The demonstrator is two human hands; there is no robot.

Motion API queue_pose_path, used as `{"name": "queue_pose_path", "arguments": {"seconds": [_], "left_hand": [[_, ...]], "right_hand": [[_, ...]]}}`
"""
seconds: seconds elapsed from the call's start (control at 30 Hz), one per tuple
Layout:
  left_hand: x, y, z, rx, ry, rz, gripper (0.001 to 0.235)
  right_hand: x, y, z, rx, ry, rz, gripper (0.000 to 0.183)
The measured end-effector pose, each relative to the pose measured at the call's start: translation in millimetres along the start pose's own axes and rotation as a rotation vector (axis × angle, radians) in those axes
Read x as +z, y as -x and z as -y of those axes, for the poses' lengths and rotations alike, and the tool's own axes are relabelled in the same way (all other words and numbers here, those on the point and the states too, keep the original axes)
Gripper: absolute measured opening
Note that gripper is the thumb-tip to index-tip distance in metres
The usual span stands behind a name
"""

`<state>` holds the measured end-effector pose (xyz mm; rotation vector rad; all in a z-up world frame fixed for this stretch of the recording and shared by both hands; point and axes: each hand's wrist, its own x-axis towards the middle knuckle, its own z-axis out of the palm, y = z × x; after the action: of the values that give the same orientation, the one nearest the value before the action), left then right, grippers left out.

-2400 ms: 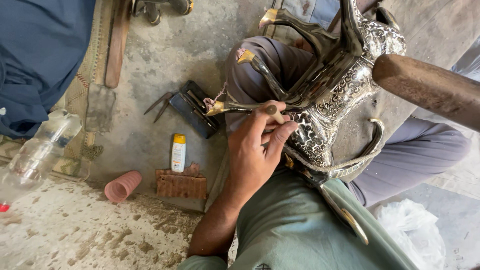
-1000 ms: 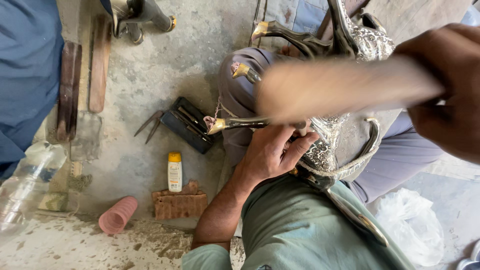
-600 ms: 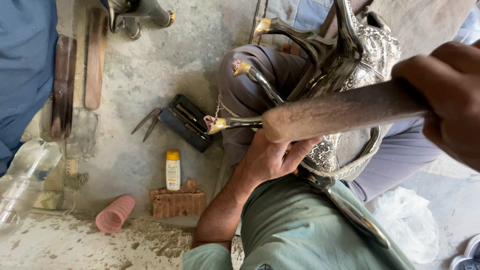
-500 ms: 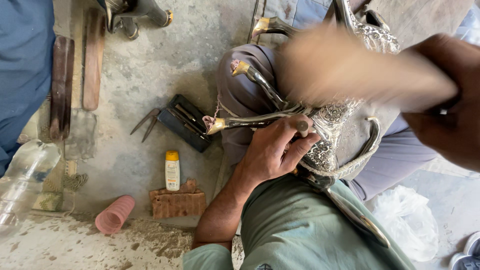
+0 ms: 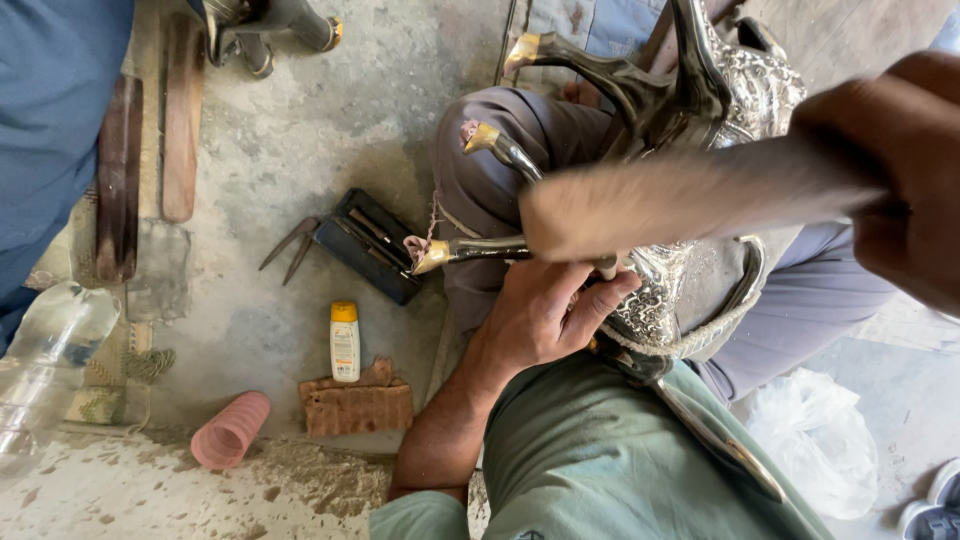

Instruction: The person uses a hammer and a chisel to shape and refine the surface of a silver-colored metal goat sculpture. They repeatedly strike the chisel against the sculpture's body and legs while holding it steady with their other hand.

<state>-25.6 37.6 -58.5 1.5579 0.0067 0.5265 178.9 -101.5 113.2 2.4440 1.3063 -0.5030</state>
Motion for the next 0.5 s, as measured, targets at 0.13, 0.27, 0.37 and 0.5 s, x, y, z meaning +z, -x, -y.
{"name": "queue_pose_path", "arguments": {"seconds": [0.13, 0.27, 0.37, 0.5], "left_hand": [[1.8, 3.2, 3.5, -0.171, -0.017, 0.116, 0.02], [2.7, 5.0, 3.3, -0.073, 0.031, 0.025, 0.02], [1.8, 5.3, 3.2, -0.094, 0.052, 0.038, 0.019], [0.9, 4.1, 4.0, -0.081, 0.042, 0.034, 0.017]], "right_hand": [[0.0, -2.6, 0.8, 0.0, -0.071, -0.033, 0.052], [-1.5, 0.1, 0.2, -0.001, -0.085, -0.049, 0.053], [-4.9, 1.2, 3.3, 0.002, -0.135, -0.081, 0.053], [-10.7, 2.3, 13.0, 0.089, -0.35, -0.068, 0.051]]}}
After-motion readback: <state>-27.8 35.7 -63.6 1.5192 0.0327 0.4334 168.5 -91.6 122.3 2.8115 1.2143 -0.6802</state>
